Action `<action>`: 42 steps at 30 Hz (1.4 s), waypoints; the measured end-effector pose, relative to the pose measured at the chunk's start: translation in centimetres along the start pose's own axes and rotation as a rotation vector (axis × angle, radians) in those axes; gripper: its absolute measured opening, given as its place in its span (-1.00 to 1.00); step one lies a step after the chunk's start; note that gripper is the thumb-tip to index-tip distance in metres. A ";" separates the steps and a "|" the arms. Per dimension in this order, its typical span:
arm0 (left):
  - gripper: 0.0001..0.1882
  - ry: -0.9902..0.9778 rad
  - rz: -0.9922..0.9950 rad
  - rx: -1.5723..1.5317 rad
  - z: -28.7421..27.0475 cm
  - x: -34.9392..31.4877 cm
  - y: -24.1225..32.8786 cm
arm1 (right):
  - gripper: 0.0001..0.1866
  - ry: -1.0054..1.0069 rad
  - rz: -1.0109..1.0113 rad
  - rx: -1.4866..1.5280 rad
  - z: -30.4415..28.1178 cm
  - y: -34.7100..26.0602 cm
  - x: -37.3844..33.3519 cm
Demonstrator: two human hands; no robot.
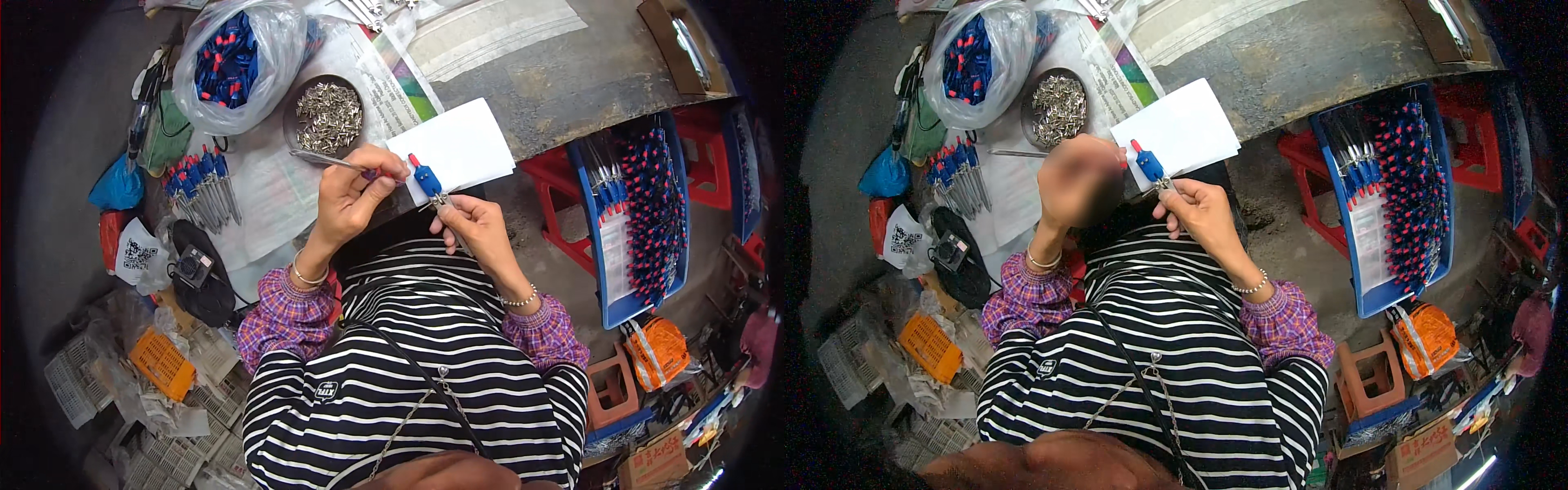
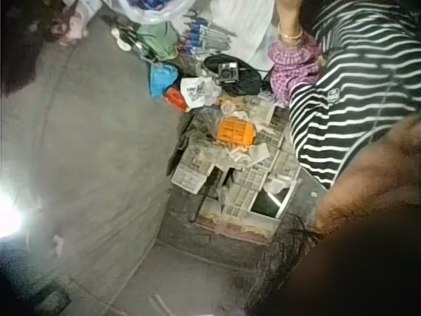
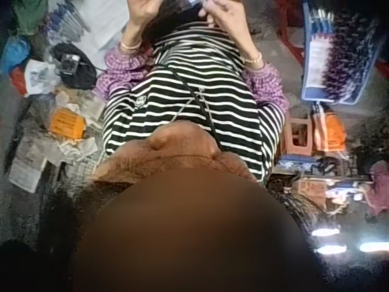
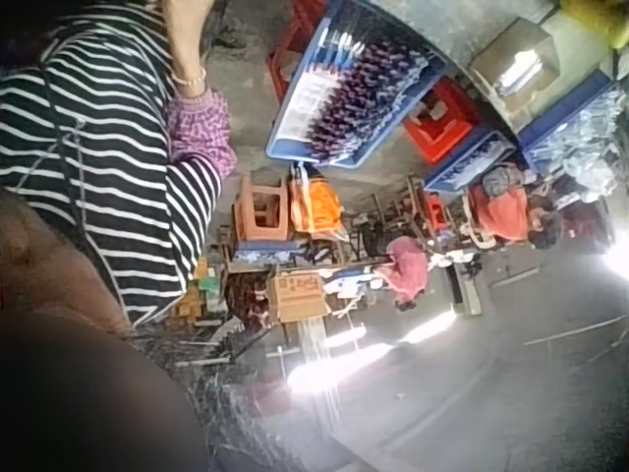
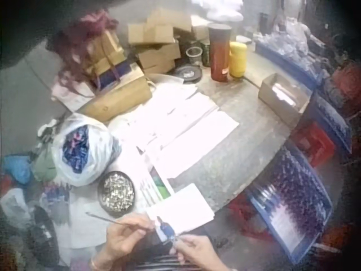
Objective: Assembling small marker components by attaching blue caps and internal pieces at a manual workstation.
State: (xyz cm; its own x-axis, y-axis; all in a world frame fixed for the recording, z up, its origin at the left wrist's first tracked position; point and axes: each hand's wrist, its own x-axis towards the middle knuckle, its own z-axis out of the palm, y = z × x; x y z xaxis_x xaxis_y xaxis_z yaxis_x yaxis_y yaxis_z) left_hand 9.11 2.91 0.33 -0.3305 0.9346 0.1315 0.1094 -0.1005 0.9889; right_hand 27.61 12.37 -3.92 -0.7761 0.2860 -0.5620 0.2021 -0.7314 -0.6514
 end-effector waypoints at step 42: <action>-0.67 -0.255 0.007 0.461 -2.3 -3.4 1.9 | -0.66 -0.242 0.199 -0.126 3.3 -1.5 -1.1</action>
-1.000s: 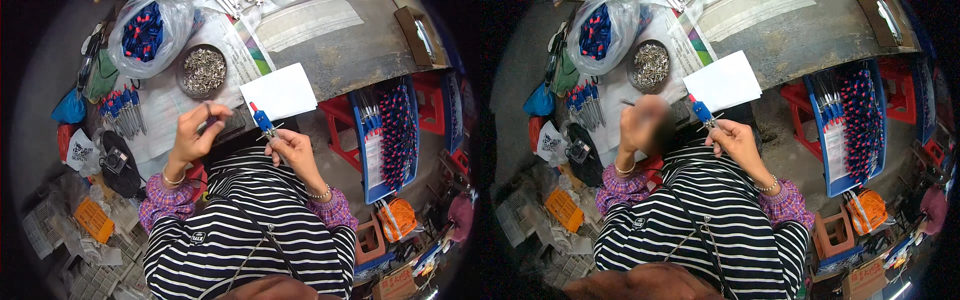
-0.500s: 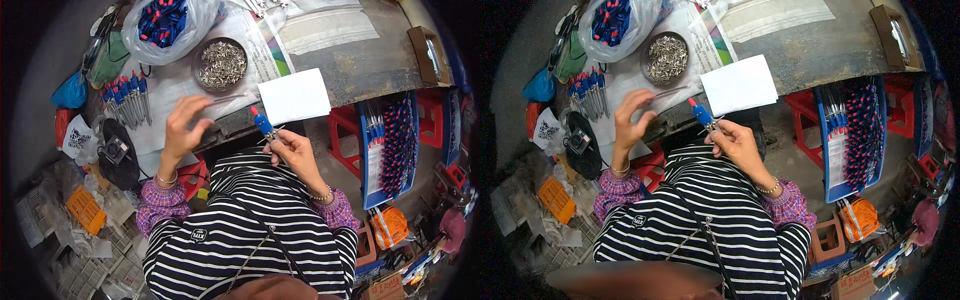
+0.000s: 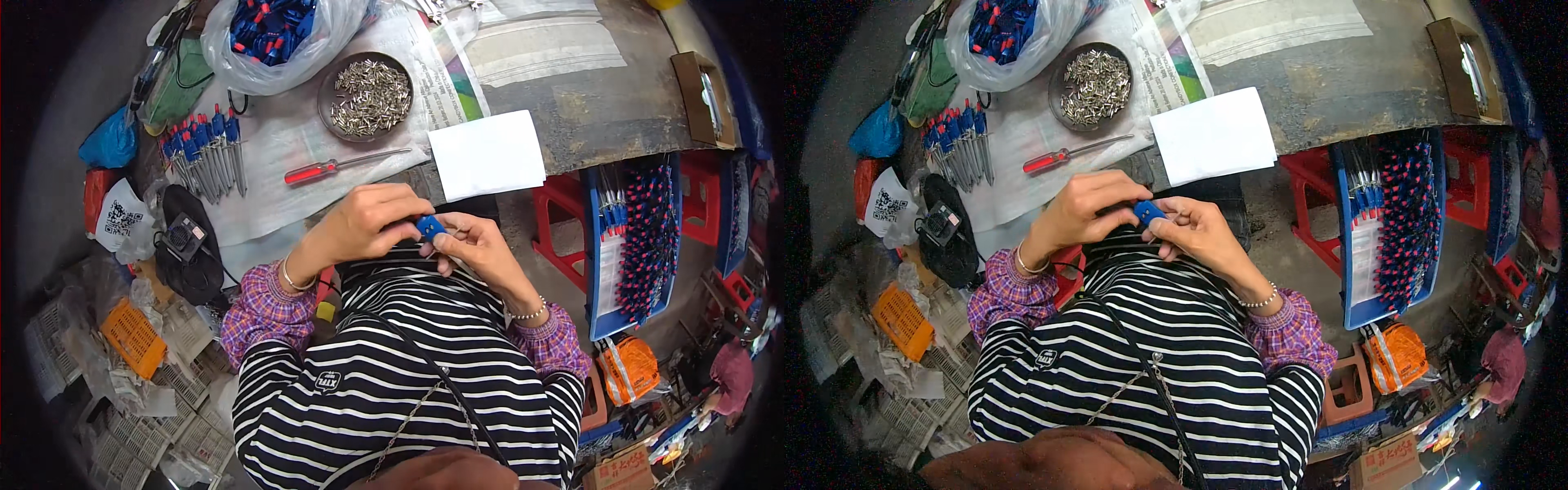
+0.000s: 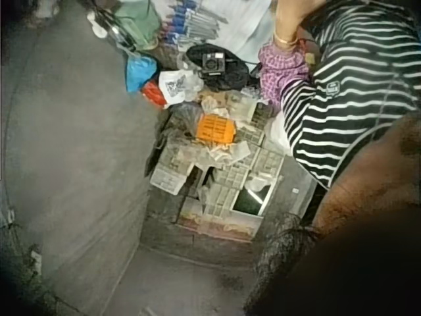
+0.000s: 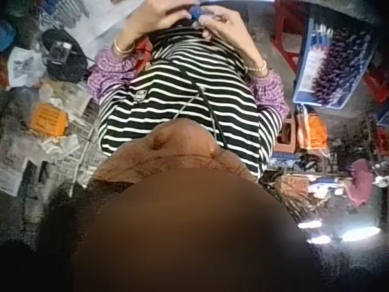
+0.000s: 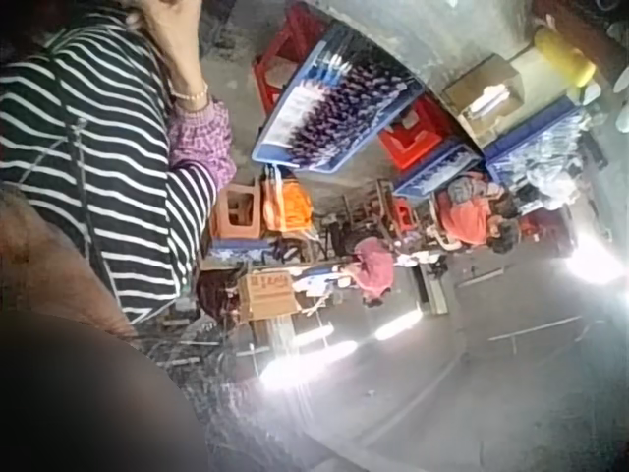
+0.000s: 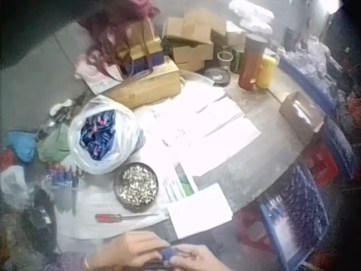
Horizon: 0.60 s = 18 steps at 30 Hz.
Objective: Assembling small marker components by attaching blue caps and internal pieces at a manual workstation.
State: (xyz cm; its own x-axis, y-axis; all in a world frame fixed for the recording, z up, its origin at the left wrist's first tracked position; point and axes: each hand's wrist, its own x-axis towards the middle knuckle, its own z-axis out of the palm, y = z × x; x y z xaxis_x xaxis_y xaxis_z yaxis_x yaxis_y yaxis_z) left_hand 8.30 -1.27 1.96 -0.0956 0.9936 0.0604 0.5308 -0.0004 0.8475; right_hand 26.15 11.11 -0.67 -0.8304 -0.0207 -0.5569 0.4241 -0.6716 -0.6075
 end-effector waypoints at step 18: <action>-0.72 0.111 -0.001 0.145 -1.8 -0.7 0.5 | -0.81 0.112 0.021 -0.008 -0.2 0.6 -0.5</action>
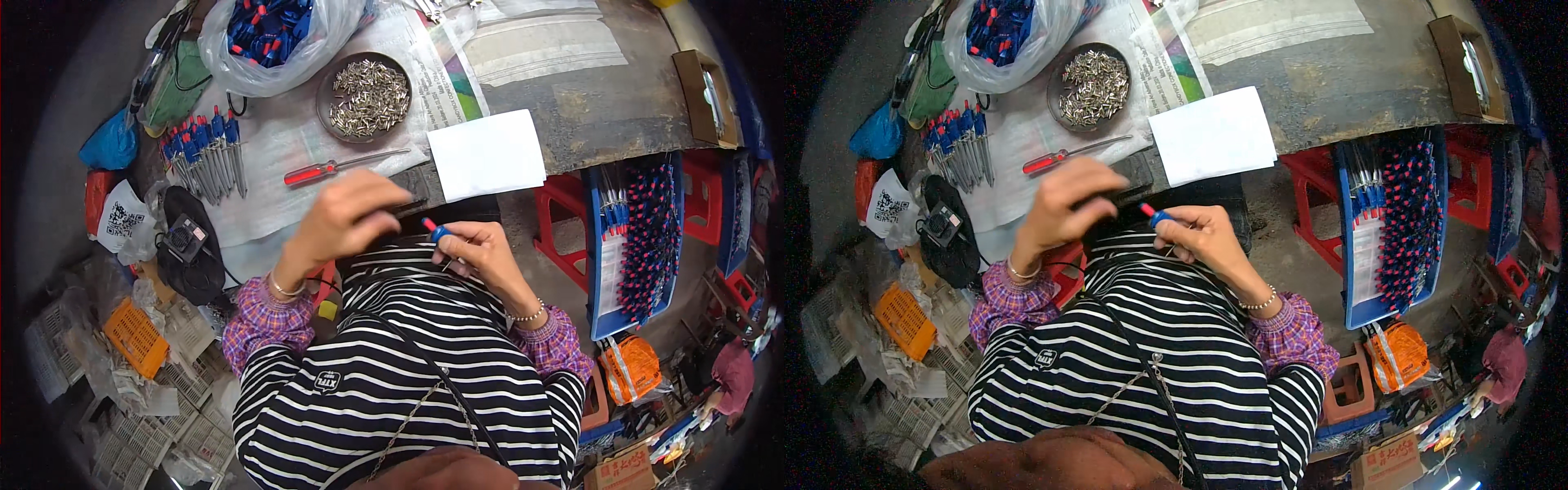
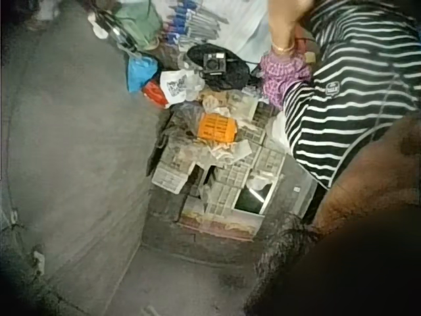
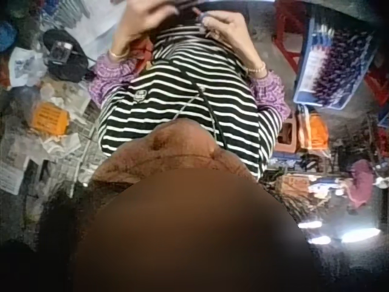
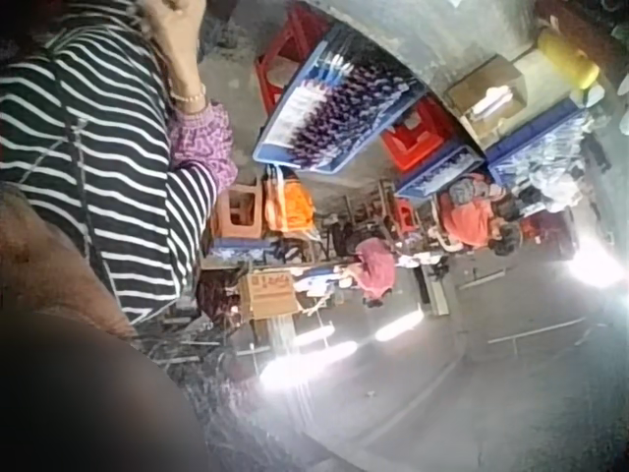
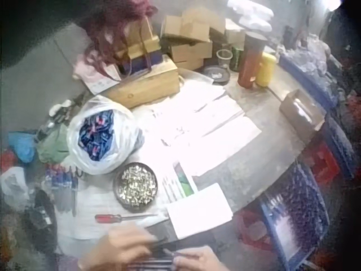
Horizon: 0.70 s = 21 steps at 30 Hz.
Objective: Assembling small marker components by attaching blue caps and internal pieces at a manual workstation.
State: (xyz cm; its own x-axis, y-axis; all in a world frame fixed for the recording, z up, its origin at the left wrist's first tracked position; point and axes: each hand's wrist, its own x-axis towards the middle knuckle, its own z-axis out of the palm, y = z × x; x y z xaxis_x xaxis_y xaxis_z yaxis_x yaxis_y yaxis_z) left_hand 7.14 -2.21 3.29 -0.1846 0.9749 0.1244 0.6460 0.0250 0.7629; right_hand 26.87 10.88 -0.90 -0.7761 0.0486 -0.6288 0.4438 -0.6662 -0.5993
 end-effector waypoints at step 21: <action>-0.65 0.130 -0.412 -0.109 -2.9 -1.2 -1.6 | -0.77 0.171 -0.111 0.121 -2.8 -0.6 0.2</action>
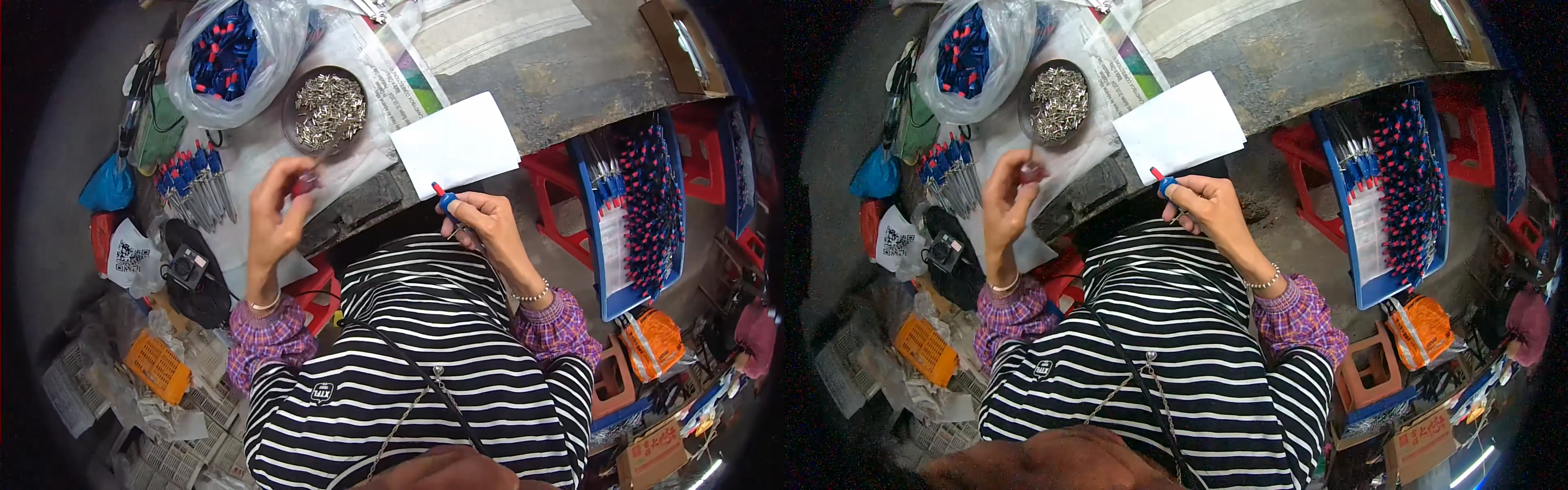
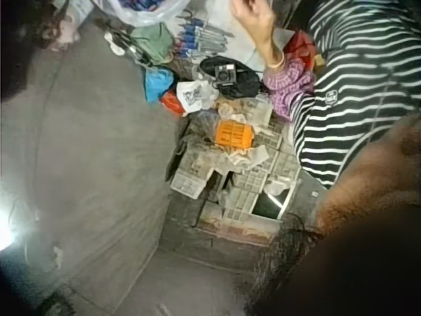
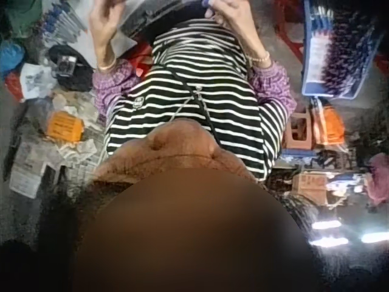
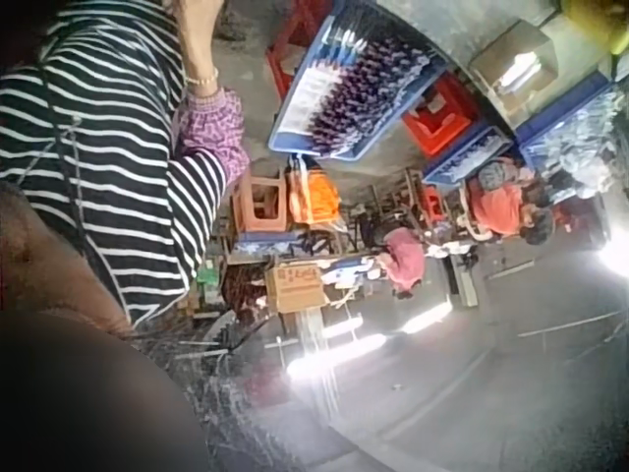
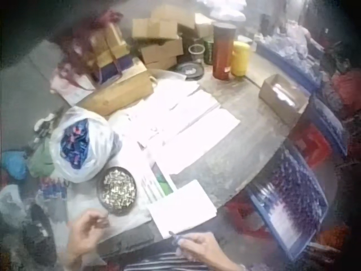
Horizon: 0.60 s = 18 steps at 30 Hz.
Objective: Assembling small marker components by attaching blue caps and internal pieces at a manual workstation.
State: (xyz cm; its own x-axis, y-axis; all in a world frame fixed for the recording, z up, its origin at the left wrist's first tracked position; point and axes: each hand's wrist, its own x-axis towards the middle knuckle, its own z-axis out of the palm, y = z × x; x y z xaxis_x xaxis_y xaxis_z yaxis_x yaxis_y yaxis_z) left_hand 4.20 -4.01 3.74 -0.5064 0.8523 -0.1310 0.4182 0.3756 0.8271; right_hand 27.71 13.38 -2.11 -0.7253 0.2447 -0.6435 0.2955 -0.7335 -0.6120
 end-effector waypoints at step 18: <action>-0.62 -0.119 0.077 -0.290 6.1 6.9 3.3 | -0.77 -0.061 -0.107 -0.068 -0.4 1.6 1.3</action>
State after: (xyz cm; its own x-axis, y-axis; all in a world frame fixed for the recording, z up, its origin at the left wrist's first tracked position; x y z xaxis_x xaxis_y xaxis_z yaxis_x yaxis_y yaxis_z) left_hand 6.70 5.32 2.22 -0.3827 0.9172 -0.1110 0.2106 0.2036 0.9562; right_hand 27.49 12.79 -4.16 -0.7906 0.2789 -0.5452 0.2547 -0.6599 -0.7069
